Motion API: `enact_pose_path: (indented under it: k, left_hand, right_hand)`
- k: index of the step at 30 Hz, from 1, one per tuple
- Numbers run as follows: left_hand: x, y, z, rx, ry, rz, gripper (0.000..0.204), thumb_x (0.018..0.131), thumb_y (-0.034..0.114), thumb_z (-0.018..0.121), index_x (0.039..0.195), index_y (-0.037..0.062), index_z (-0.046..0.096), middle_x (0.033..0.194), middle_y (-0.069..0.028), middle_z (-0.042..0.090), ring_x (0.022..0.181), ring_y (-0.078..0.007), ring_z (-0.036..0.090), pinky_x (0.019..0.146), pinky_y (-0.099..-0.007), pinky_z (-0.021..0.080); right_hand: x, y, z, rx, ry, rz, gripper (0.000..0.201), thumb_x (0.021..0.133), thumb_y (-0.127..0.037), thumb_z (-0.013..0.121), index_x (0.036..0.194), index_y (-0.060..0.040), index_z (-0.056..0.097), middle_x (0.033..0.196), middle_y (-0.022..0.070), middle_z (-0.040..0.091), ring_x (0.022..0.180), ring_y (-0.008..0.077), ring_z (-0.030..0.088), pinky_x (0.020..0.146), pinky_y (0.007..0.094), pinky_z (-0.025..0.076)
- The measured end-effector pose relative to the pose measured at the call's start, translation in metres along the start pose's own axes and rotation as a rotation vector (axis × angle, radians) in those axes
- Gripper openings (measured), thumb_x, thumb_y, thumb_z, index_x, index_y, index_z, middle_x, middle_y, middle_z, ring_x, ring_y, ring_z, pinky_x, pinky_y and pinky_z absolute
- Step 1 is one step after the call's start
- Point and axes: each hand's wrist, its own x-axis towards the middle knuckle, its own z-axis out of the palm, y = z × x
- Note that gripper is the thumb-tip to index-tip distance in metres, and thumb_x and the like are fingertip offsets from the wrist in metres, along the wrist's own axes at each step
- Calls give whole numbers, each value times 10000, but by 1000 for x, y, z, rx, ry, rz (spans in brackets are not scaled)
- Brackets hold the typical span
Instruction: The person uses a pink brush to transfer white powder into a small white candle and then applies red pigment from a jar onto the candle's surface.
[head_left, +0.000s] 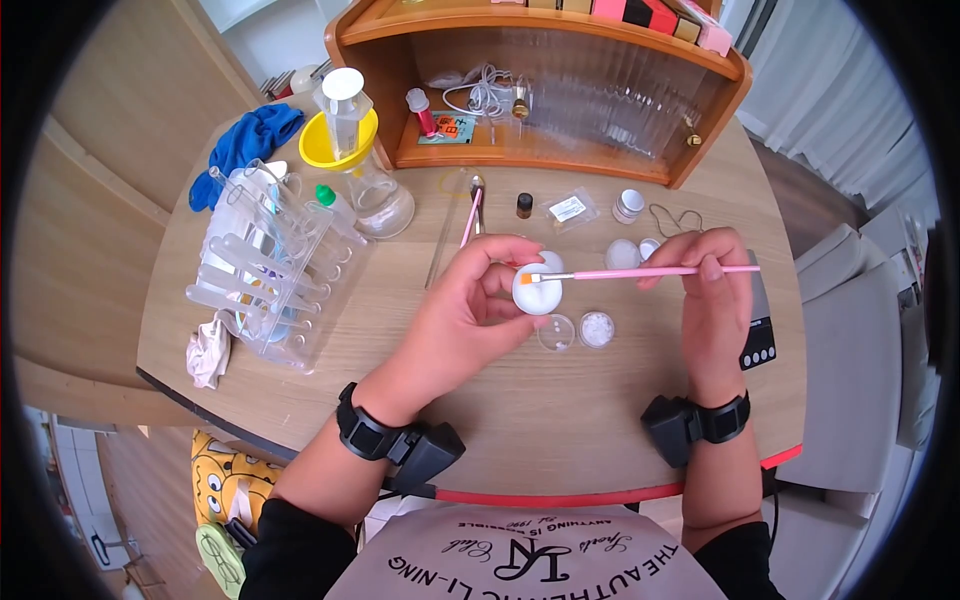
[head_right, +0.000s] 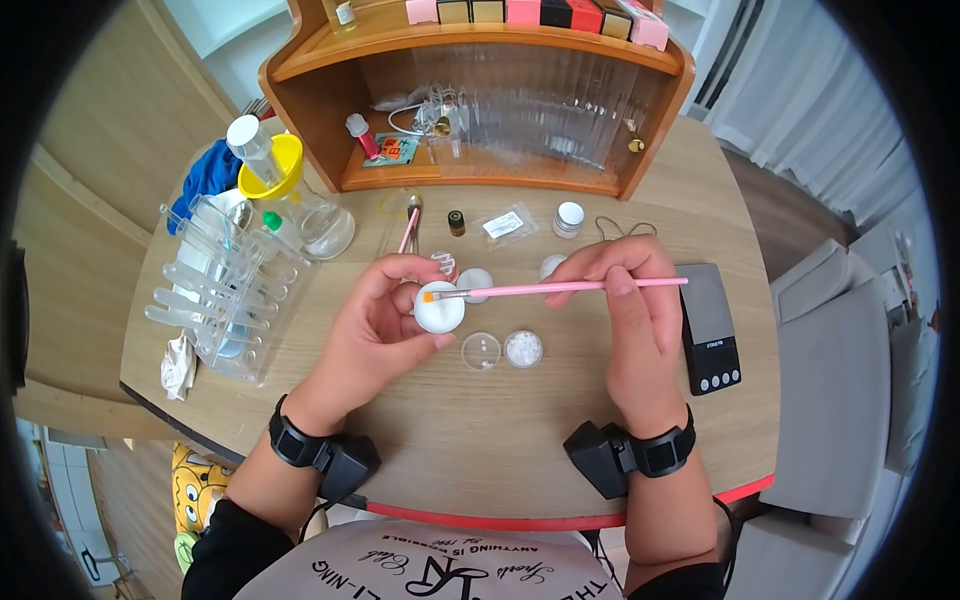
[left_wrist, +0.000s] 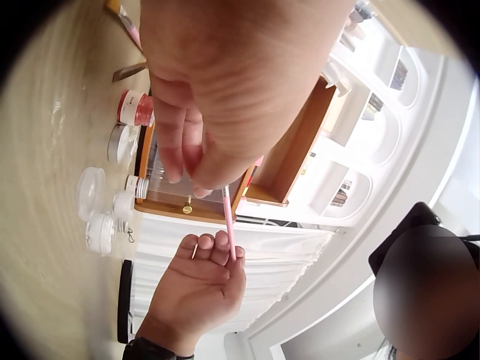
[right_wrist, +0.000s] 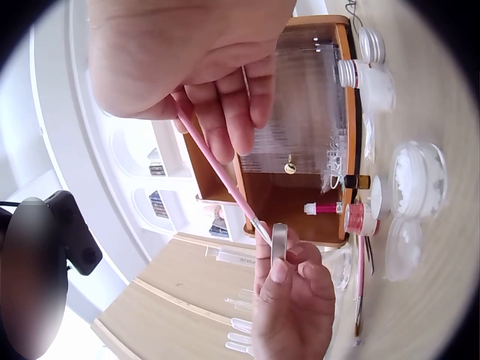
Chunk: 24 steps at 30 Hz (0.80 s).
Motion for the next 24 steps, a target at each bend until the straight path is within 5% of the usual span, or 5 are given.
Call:
enact_pose_path:
  k: [24]
  left_hand:
    - [1, -3, -4, 29, 27, 3, 518, 769, -78, 625, 1220, 67, 415, 1111, -42, 542, 1005, -118, 563, 843, -265, 486]
  right_hand:
    - [-1, -4, -4, -118, 36, -115, 157, 963, -176, 379, 913, -41, 440, 828, 151, 597, 743, 184, 568, 730, 314, 447]
